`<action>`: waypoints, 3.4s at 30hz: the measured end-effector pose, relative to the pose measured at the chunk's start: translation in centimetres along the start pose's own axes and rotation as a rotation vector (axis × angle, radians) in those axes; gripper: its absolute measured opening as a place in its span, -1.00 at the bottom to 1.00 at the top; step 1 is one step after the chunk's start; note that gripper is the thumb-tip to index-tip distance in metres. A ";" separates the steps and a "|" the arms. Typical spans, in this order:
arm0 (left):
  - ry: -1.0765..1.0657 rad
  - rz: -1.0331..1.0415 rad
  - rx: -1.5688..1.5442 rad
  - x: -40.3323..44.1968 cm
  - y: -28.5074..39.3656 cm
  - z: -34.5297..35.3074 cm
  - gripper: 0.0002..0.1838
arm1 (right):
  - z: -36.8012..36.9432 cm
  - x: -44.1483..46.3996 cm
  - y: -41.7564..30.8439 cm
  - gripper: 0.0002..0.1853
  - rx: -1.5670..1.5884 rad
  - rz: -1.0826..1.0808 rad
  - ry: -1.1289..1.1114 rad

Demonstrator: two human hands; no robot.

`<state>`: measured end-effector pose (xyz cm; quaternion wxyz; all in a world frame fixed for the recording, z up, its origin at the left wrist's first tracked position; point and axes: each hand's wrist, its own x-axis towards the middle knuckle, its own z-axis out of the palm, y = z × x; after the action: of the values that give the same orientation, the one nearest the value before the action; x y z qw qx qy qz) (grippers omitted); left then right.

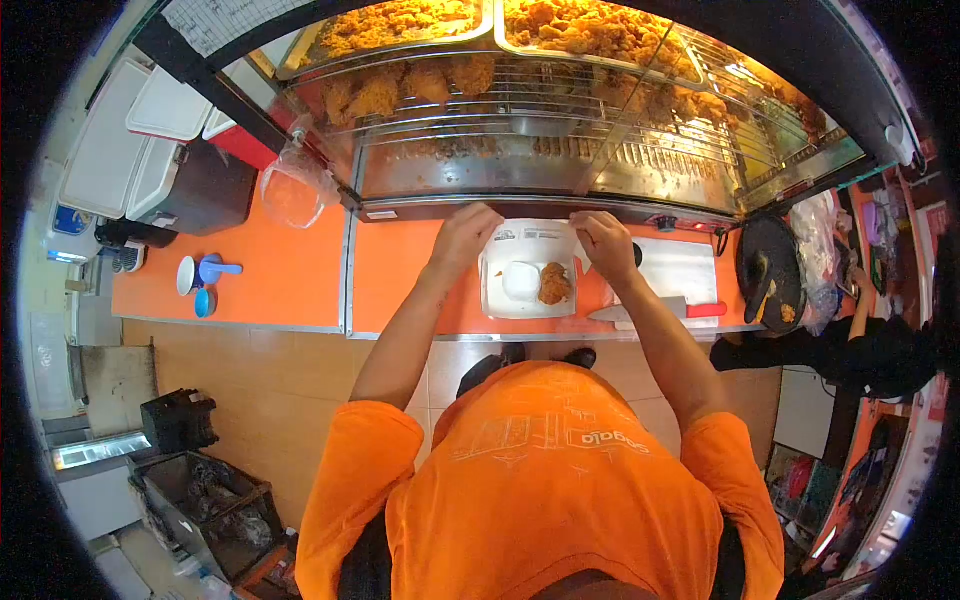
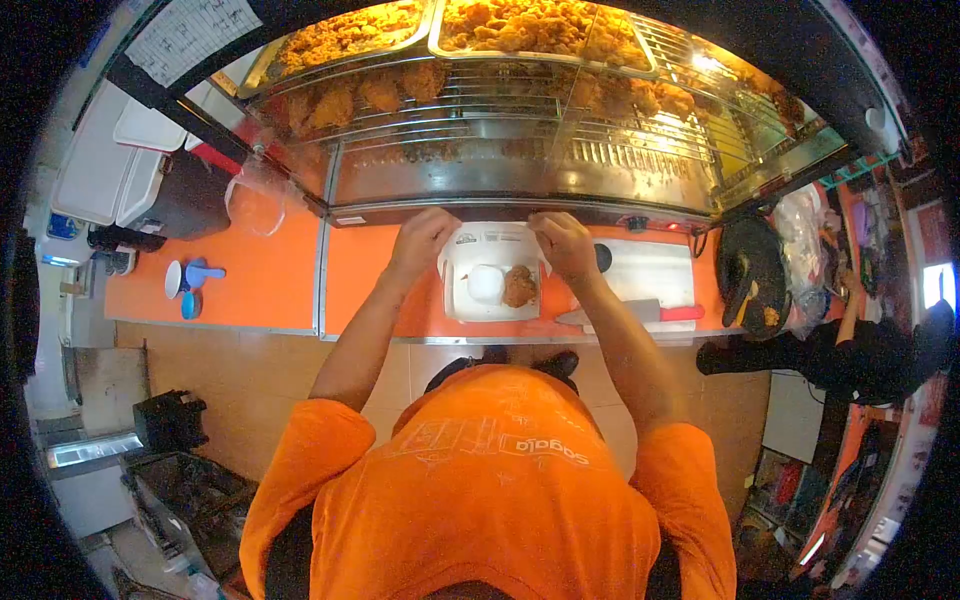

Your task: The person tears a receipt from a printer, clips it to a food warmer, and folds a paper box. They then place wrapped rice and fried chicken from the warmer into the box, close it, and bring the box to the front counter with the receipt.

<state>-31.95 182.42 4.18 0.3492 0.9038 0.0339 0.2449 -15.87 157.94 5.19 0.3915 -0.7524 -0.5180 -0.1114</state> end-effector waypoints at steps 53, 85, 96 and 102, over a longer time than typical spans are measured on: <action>0.147 -0.455 -0.464 -12.6 1.8 7.2 -0.44 | 2.3 -10.4 -5.2 -0.50 0.350 0.547 -0.056; -0.469 -0.044 0.203 -12.0 4.4 2.1 0.02 | 1.6 -14.5 -2.8 -0.13 0.136 0.263 -0.380; -0.735 0.027 0.305 -9.5 2.4 2.5 -0.07 | 2.7 -14.0 -0.4 -0.18 0.028 0.039 -0.472; -0.720 0.001 0.398 -10.4 4.4 1.8 -0.10 | 1.0 -13.4 -3.6 -0.19 -0.151 0.064 -0.532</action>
<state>-40.73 175.53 1.50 0.1570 0.9817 -0.0440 -0.0981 -25.08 149.94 -1.40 0.1881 -0.7982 -0.5687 0.0643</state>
